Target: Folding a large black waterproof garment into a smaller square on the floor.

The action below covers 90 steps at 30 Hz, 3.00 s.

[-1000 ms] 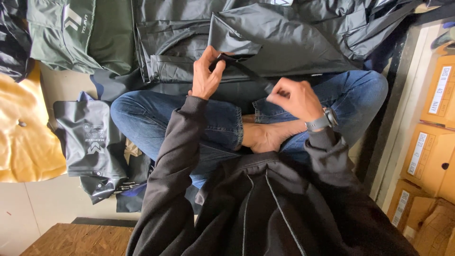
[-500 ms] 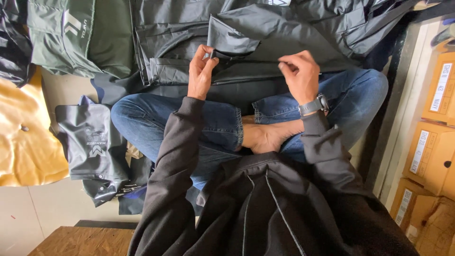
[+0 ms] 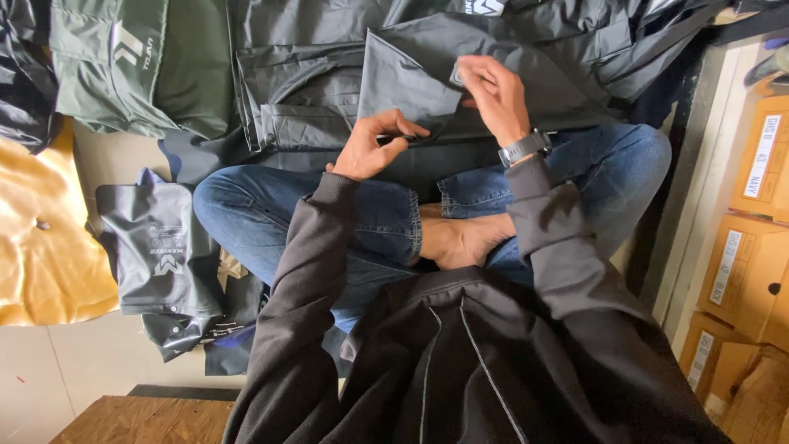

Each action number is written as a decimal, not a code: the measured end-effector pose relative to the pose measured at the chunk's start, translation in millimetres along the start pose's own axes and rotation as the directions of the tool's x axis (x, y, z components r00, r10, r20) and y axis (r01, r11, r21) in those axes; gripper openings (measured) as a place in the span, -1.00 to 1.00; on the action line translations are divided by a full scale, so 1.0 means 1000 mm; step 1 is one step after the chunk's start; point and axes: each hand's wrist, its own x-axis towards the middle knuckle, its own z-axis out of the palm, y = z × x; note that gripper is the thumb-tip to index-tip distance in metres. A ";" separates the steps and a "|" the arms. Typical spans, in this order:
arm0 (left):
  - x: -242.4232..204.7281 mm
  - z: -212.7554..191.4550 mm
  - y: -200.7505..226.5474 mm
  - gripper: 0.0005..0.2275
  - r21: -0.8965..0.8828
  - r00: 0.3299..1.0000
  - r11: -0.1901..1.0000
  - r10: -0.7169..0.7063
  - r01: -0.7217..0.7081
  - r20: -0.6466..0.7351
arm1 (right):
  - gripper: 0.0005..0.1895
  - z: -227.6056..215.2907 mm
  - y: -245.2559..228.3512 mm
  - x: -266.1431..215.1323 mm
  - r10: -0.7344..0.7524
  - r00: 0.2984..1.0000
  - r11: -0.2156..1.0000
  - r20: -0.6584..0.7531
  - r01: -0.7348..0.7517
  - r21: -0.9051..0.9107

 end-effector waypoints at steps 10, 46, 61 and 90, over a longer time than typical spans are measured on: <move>-0.004 0.012 -0.032 -0.80 0.551 0.985 0.820 0.083 -0.154 0.152 | -0.69 -0.008 0.050 0.001 -0.215 0.972 0.894 -0.096 0.157 -0.419; 0.132 -0.100 -0.073 -0.85 0.969 0.939 0.058 0.265 -0.241 0.217 | -0.78 0.011 0.059 -0.012 -0.211 0.972 0.934 -0.102 0.170 -0.313; 0.086 -0.079 -0.056 -0.98 0.964 0.878 -0.132 0.399 -0.232 0.266 | -0.70 0.003 0.032 -0.021 -0.372 0.920 0.691 0.127 0.365 -0.624; 0.054 0.020 -0.089 -0.62 0.932 0.944 0.227 0.237 -0.283 0.229 | -0.88 0.005 0.047 -0.022 -0.440 0.892 0.622 0.105 0.387 -0.681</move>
